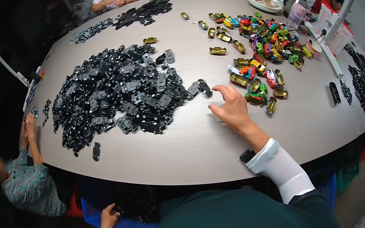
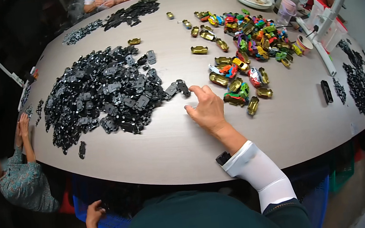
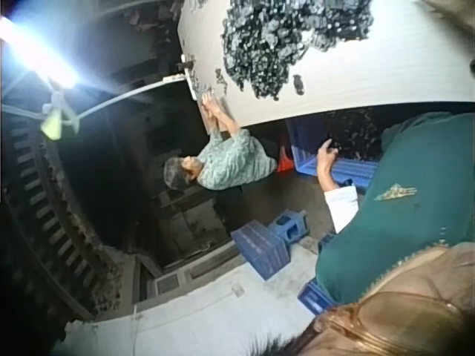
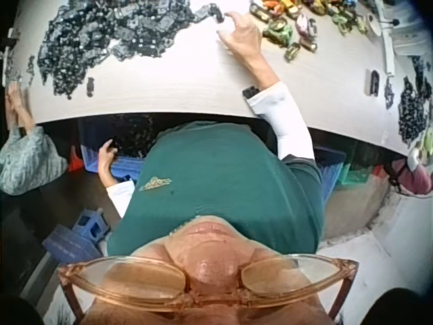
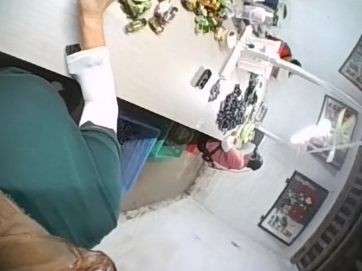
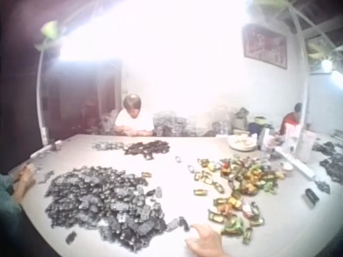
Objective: The person assembles small toy cars by hand at a large table. They pick up black chassis and colorful car bodies, snap them together, and place the finished units into a pile. Other workers are visible in the background performing similar tasks.
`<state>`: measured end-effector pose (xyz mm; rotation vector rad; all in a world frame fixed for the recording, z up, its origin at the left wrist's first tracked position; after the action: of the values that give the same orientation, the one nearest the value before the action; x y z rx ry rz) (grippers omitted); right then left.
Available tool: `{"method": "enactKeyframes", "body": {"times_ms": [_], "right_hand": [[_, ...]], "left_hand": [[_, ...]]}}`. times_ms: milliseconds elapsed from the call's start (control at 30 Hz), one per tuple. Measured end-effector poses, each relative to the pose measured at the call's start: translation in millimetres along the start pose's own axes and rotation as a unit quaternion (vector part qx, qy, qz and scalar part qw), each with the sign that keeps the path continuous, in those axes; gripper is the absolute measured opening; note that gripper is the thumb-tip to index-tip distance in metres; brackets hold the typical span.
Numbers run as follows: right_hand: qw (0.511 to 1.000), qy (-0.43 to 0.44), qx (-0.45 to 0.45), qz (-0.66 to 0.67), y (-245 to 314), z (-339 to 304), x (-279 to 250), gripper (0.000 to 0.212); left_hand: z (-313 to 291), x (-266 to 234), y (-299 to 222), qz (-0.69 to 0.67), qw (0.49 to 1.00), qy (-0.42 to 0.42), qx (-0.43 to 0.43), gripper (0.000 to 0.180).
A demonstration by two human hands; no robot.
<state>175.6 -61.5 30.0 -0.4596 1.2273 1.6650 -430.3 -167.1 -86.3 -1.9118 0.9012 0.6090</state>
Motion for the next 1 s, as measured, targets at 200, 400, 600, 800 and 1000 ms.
{"method": "enactKeyframes", "body": {"times_ms": [200, 400, 600, 800, 1000], "right_hand": [[0.950, 0.046, 0.054, -0.305, -26, 8, -40, 0.019], [0.936, 0.066, 0.054, -0.340, -51, 4, -40, 0.009], [0.960, 0.150, 0.082, 0.223, -20, 5, -23, 0.013], [0.942, 0.151, 0.079, 0.288, -6, -6, 1, 0.009], [0.974, 0.076, 0.074, 0.199, -18, 0, 2, 0.007]], "left_hand": [[8, -5, -136, -0.172, 0.967, 0.187, 0.005, 0.019], [28, -11, -309, -0.178, 0.921, 0.278, 0.207, 0.014], [54, 91, -417, -0.311, 0.852, 0.306, 0.292, 0.031], [64, 158, -449, -0.369, 0.809, 0.381, 0.255, 0.043], [75, 169, -457, -0.393, 0.816, 0.353, 0.234, 0.032]]}}
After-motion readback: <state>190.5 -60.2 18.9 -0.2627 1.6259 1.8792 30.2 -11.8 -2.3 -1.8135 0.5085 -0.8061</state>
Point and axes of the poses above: each hand's wrist, its own z-axis towards the middle knuckle, its own x-axis out of the palm, y = z × x, the point moved 3 cm from there along z, towards the middle knuckle, and after that the axes turned 3 degrees about -x, right-handed, at the moved point
